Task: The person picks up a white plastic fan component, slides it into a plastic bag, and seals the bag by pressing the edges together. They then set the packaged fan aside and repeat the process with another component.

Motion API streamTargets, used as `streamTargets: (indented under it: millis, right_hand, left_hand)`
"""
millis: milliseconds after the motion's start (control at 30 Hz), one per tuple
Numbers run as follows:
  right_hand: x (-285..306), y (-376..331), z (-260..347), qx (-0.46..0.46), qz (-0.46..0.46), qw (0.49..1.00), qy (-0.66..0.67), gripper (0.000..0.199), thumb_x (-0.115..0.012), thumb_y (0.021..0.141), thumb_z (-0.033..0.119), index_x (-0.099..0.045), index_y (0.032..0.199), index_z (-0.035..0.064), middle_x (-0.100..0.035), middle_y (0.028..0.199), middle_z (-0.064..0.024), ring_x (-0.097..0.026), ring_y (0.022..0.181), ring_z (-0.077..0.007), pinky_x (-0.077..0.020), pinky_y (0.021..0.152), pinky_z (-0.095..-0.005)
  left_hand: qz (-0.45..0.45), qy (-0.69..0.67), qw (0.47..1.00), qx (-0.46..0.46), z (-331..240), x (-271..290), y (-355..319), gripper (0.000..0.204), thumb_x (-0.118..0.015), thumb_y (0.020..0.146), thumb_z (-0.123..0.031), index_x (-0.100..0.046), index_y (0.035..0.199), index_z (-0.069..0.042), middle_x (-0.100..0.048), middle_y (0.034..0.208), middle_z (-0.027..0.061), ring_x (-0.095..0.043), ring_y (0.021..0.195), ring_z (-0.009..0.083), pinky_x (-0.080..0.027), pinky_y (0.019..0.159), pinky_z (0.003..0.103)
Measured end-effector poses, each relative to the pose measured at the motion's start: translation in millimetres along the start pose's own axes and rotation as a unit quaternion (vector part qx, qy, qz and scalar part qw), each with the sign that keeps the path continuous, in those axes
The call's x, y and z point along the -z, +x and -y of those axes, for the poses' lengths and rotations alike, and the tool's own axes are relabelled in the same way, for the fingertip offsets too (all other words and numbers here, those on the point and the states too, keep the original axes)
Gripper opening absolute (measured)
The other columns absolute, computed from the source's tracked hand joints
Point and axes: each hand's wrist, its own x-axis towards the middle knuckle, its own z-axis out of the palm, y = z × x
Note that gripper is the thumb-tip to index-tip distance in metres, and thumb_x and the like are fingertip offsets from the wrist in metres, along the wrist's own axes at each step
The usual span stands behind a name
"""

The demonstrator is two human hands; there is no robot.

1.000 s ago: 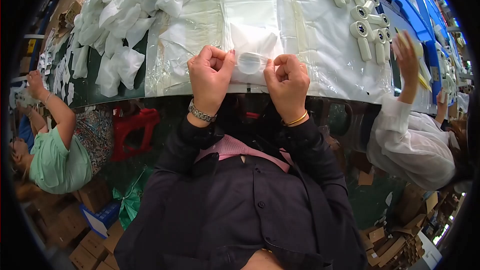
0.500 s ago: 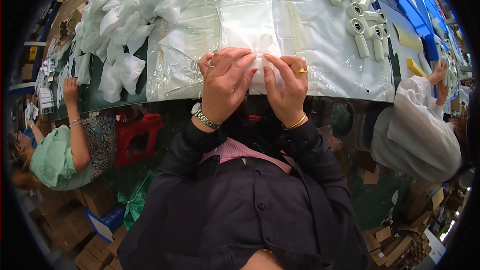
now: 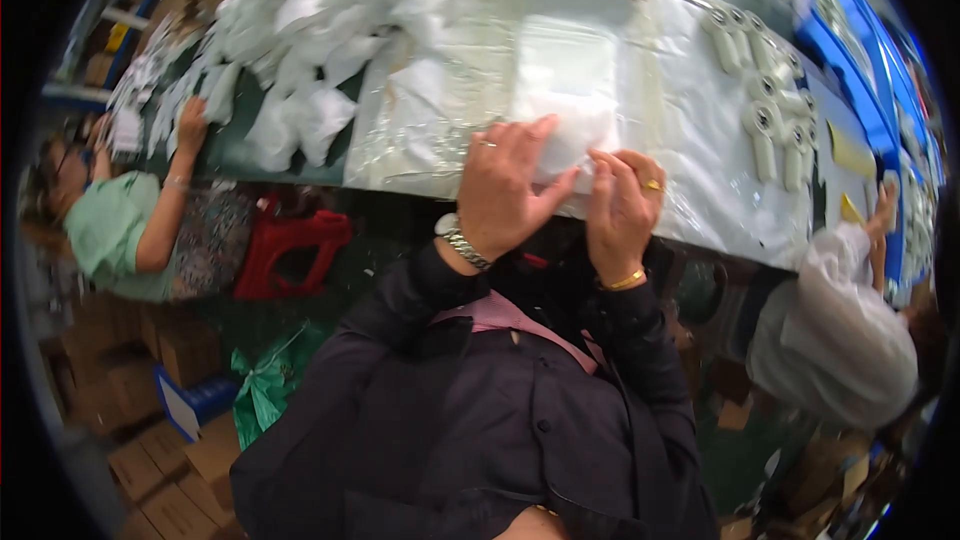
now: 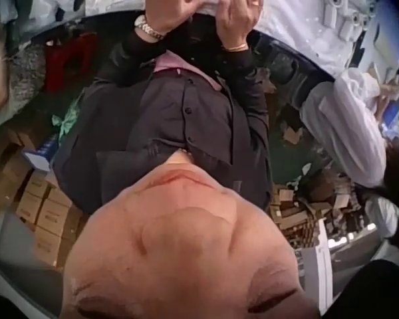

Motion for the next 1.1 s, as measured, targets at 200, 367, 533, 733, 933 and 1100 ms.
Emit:
streamTargets:
  millis: [200, 367, 533, 733, 933, 1100]
  right_hand:
    - [0, -5, 0, -0.013, 0.005, 1.000, -0.006, 0.014, -0.068, 0.103, 0.008, -0.080, 0.109, 0.0029, -0.070, 0.108, -0.0127, -0.062, 0.105, -0.0298, -0.0482, 0.097, -0.0400]
    - [-2, -5, 2, -0.017, 0.003, 1.000, -0.002, 0.014, -0.068, 0.103, 0.008, -0.080, 0.108, 0.0024, -0.070, 0.107, -0.0127, -0.062, 0.106, -0.0296, -0.0481, 0.098, -0.0394]
    - [7, -3, -2, -0.006, -0.012, 0.999, -0.040, 0.012, -0.069, 0.102, 0.007, -0.079, 0.107, 0.0017, -0.070, 0.106, -0.0134, -0.064, 0.103, -0.0310, -0.0500, 0.095, -0.0413]
    - [-8, 1, -2, -0.016, -0.036, 0.999, -0.009, 0.005, -0.075, 0.098, 0.007, -0.078, 0.099, 0.0032, -0.070, 0.103, -0.0132, -0.065, 0.100, -0.0325, -0.0517, 0.089, -0.0428]
    - [-3, -3, -6, 0.007, -0.056, 0.998, -0.013, 0.005, -0.076, 0.097, 0.008, -0.078, 0.101, 0.0050, -0.071, 0.100, -0.0113, -0.066, 0.096, -0.0312, -0.0516, 0.088, -0.0420]
    - [2, -5, -8, 0.001, -0.049, 0.998, 0.025, 0.009, -0.077, 0.095, 0.004, -0.077, 0.104, 0.0044, -0.071, 0.100, -0.0110, -0.067, 0.094, -0.0307, -0.0527, 0.088, -0.0414]
  left_hand:
    - [-0.082, -0.122, 0.985, 0.086, 25, 18, -2, 0.050, -0.086, 0.089, -0.029, -0.069, 0.130, -0.005, -0.072, 0.111, 0.0146, -0.068, 0.104, 0.0366, -0.053, 0.090, 0.047]
    - [-0.198, 0.041, 0.972, 0.122, 83, 60, 0, 0.046, -0.087, 0.089, -0.024, -0.070, 0.127, -0.005, -0.073, 0.109, 0.0160, -0.069, 0.102, 0.0375, -0.054, 0.090, 0.046]
    - [-0.158, 0.231, 0.956, 0.093, 134, 66, -17, 0.047, -0.086, 0.090, -0.031, -0.072, 0.130, -0.013, -0.072, 0.123, 0.0092, -0.064, 0.122, 0.0367, -0.048, 0.104, 0.054]
    - [-0.098, 0.382, 0.909, 0.132, 202, 98, -47, 0.053, -0.076, 0.100, -0.027, -0.067, 0.151, -0.037, -0.060, 0.158, 0.0132, -0.053, 0.139, 0.0557, -0.042, 0.116, 0.063]
    - [-0.136, 0.353, 0.922, 0.077, 230, 94, -47, 0.049, -0.068, 0.105, -0.018, -0.066, 0.153, -0.025, -0.060, 0.156, 0.0206, -0.058, 0.138, 0.0453, -0.044, 0.115, 0.059]
    - [-0.219, 0.237, 0.945, 0.048, 123, 69, -16, 0.040, -0.067, 0.105, -0.013, -0.068, 0.145, -0.012, -0.064, 0.152, 0.0186, -0.060, 0.139, 0.0375, -0.041, 0.116, 0.055]
